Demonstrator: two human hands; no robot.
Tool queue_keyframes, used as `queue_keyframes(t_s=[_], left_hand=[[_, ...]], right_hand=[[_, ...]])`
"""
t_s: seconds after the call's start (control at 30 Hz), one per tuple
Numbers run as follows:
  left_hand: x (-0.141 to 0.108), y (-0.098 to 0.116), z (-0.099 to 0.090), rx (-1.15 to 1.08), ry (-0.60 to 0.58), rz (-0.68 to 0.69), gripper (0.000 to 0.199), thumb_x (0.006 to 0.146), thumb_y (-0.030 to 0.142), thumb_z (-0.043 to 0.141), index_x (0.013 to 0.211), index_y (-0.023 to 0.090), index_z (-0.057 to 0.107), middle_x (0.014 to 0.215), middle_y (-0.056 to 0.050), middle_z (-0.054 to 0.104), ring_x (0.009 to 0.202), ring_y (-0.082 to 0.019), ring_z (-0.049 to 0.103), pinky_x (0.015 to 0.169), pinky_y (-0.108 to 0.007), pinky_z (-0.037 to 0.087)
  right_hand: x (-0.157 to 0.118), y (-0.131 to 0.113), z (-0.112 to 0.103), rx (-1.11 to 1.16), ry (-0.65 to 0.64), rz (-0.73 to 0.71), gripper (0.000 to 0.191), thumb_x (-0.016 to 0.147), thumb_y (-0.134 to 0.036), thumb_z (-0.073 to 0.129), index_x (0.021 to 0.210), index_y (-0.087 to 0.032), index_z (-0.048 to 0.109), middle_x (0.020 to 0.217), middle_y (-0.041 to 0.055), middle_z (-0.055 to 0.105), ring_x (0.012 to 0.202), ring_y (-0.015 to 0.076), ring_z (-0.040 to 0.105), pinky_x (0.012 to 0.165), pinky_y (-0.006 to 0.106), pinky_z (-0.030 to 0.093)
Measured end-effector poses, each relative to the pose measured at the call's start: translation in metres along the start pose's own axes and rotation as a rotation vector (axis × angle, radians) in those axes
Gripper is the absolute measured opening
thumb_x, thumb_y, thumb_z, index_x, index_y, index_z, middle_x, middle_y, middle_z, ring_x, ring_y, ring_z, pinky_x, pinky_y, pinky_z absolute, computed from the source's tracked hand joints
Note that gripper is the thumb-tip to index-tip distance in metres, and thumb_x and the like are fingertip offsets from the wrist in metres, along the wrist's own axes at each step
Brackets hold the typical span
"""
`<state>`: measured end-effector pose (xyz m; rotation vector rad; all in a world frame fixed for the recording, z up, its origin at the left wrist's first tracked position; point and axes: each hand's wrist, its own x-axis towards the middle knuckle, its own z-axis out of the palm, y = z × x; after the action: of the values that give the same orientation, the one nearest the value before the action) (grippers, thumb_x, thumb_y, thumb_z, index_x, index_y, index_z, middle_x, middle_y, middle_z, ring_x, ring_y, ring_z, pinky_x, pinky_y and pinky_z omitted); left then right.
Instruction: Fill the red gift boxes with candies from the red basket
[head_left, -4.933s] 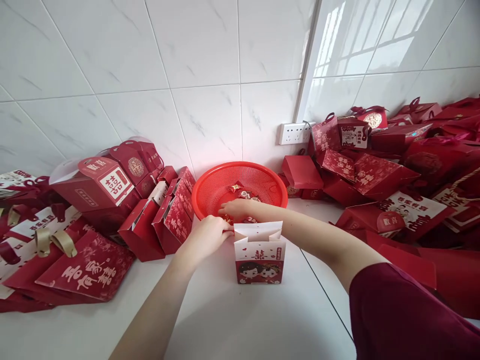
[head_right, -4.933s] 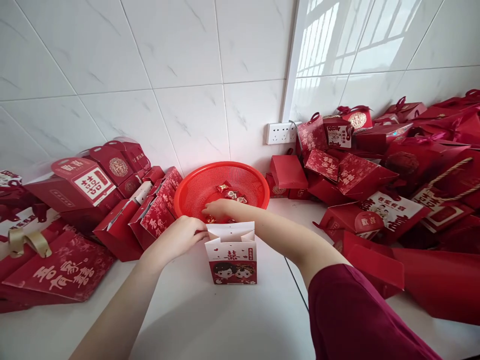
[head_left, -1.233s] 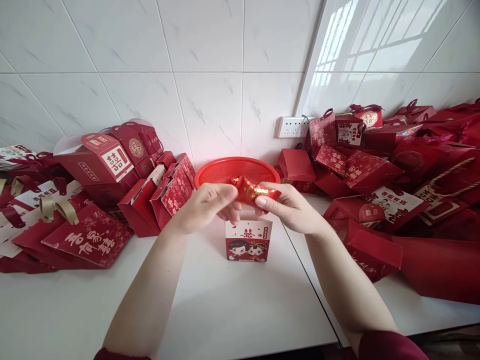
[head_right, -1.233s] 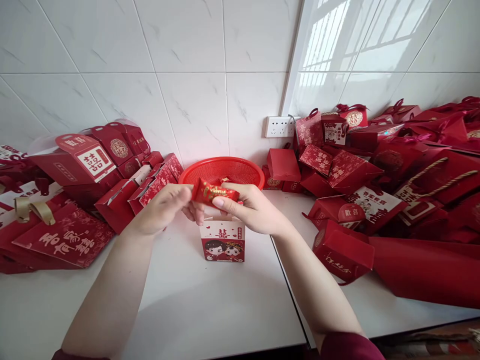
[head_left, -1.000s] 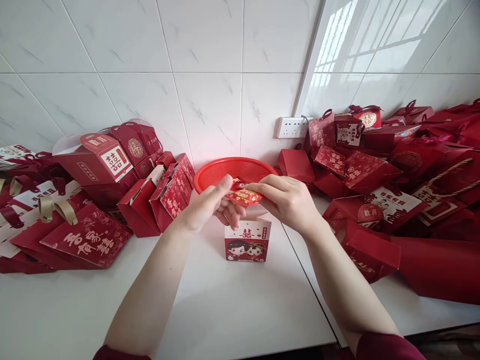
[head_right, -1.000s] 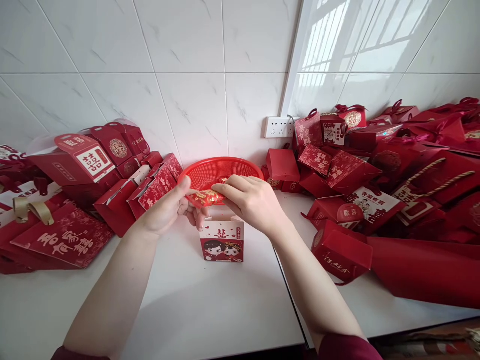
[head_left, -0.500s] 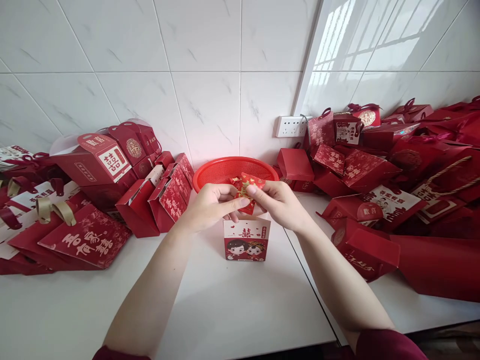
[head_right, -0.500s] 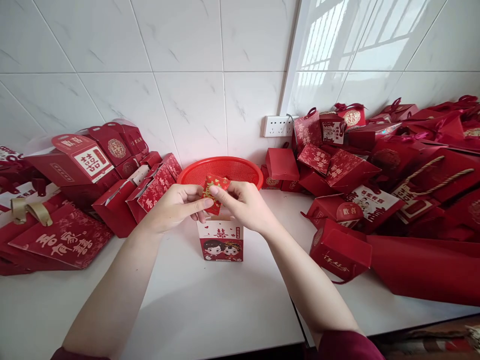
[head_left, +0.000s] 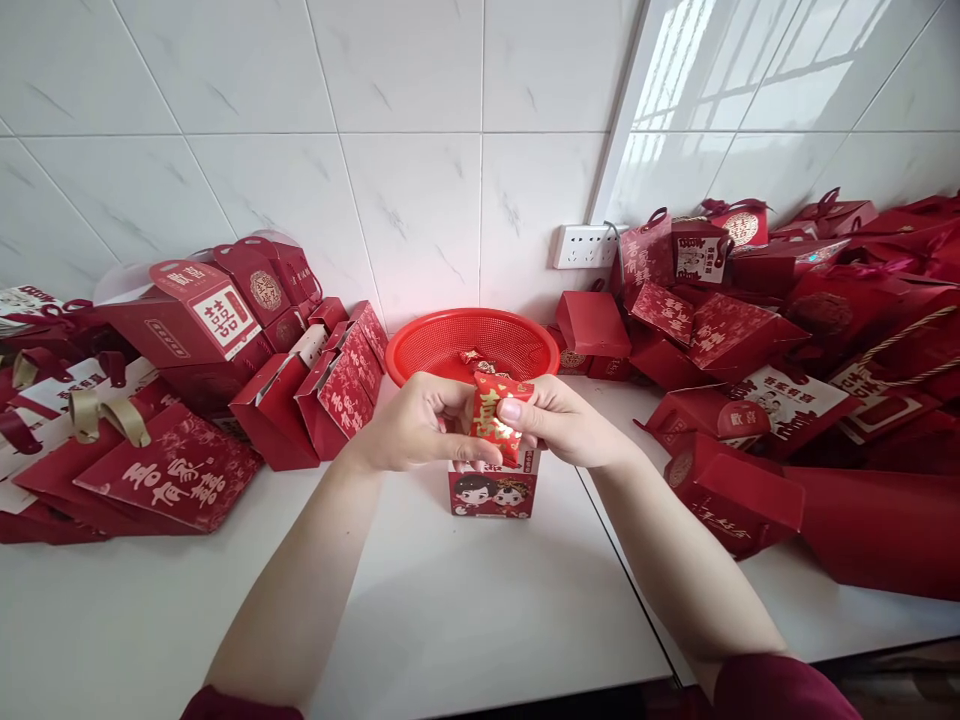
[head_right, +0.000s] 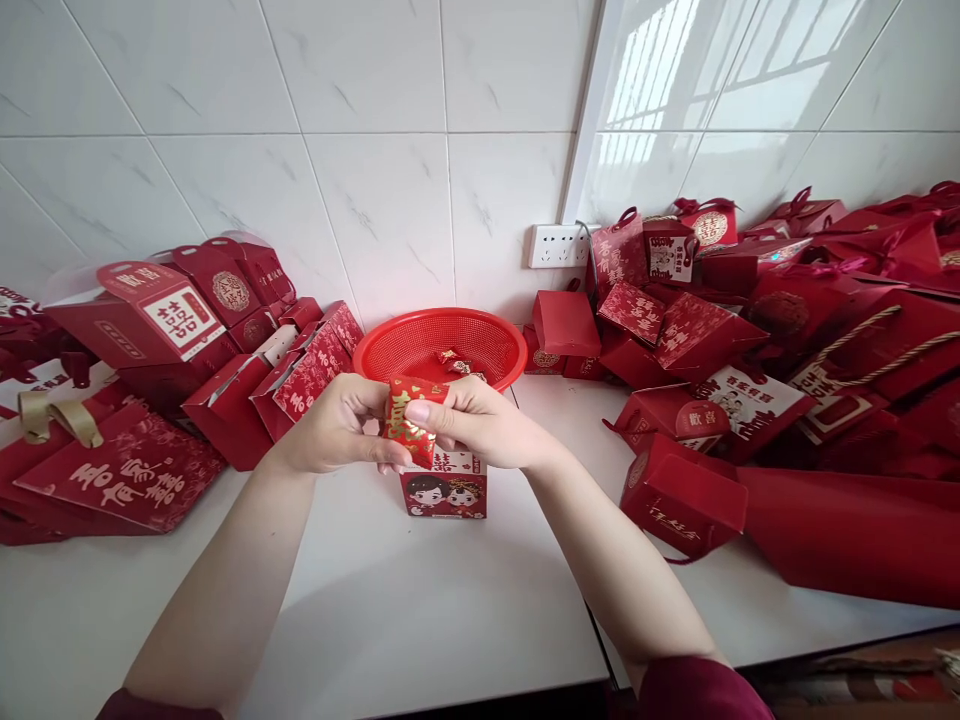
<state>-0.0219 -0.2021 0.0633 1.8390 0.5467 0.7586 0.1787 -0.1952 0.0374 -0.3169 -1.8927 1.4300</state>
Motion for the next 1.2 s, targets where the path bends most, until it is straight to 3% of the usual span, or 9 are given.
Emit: queue_keyframes(t_s=[0.43,0.6,0.77,0.9,1.03,1.2], left_hand=[[0.001,-0.001,0.002,-0.03,0.025,-0.033,0.017,0.072,0.019,0.081,0.087,0.014,0.074,0.088,-0.007,0.076,0.061,-0.013,0.067,0.057,-0.022,0.057],[0.003,-0.004,0.0,-0.04,0.021,-0.005,0.017,0.073,0.016,0.08,0.087,0.012,0.073,0.078,-0.006,0.074,0.059,-0.011,0.066,0.055,-0.02,0.056],[0.006,-0.002,0.006,-0.126,0.032,0.032,0.016,0.081,0.023,0.074,0.092,0.011,0.071,0.087,-0.008,0.073,0.062,-0.011,0.066,0.052,-0.019,0.056],[0.004,-0.002,0.008,-0.203,0.083,0.093,0.017,0.086,0.028,0.07,0.094,0.014,0.069,0.073,-0.003,0.068,0.053,-0.01,0.063,0.045,-0.018,0.053],[0.001,-0.002,0.008,-0.272,0.037,0.123,0.017,0.086,0.031,0.068,0.093,0.016,0.067,0.064,0.001,0.063,0.05,-0.01,0.061,0.042,-0.017,0.052],[-0.001,0.004,0.013,-0.266,-0.053,0.099,0.017,0.087,0.032,0.068,0.09,0.015,0.066,0.065,-0.001,0.064,0.049,-0.01,0.063,0.043,-0.017,0.051]], right_hand=[[0.001,-0.001,0.0,0.02,0.02,-0.012,0.045,0.096,-0.045,0.054,0.063,-0.015,0.057,0.056,-0.0053,0.04,0.047,0.0058,0.03,0.045,0.022,0.025],[0.002,0.003,-0.001,0.044,0.055,0.009,0.052,0.095,-0.049,0.054,0.056,-0.016,0.047,0.052,-0.0048,0.039,0.046,0.0057,0.03,0.043,0.022,0.022],[0.004,0.008,0.001,0.263,0.047,-0.016,0.052,0.099,-0.043,0.048,0.054,-0.017,0.042,0.047,-0.0047,0.04,0.04,0.0059,0.034,0.04,0.021,0.024],[0.005,0.004,0.005,0.434,-0.069,-0.211,0.041,0.099,-0.038,0.047,0.063,-0.018,0.045,0.054,-0.0034,0.046,0.043,0.0091,0.047,0.043,0.022,0.037],[0.007,-0.006,0.012,0.614,-0.175,-0.477,0.039,0.094,-0.037,0.05,0.062,-0.02,0.035,0.055,-0.0049,0.04,0.045,0.0085,0.047,0.044,0.02,0.037],[0.009,-0.009,0.016,0.712,-0.315,-0.553,0.04,0.095,-0.041,0.044,0.062,-0.021,0.033,0.054,-0.0059,0.038,0.042,0.0079,0.042,0.043,0.021,0.036]])
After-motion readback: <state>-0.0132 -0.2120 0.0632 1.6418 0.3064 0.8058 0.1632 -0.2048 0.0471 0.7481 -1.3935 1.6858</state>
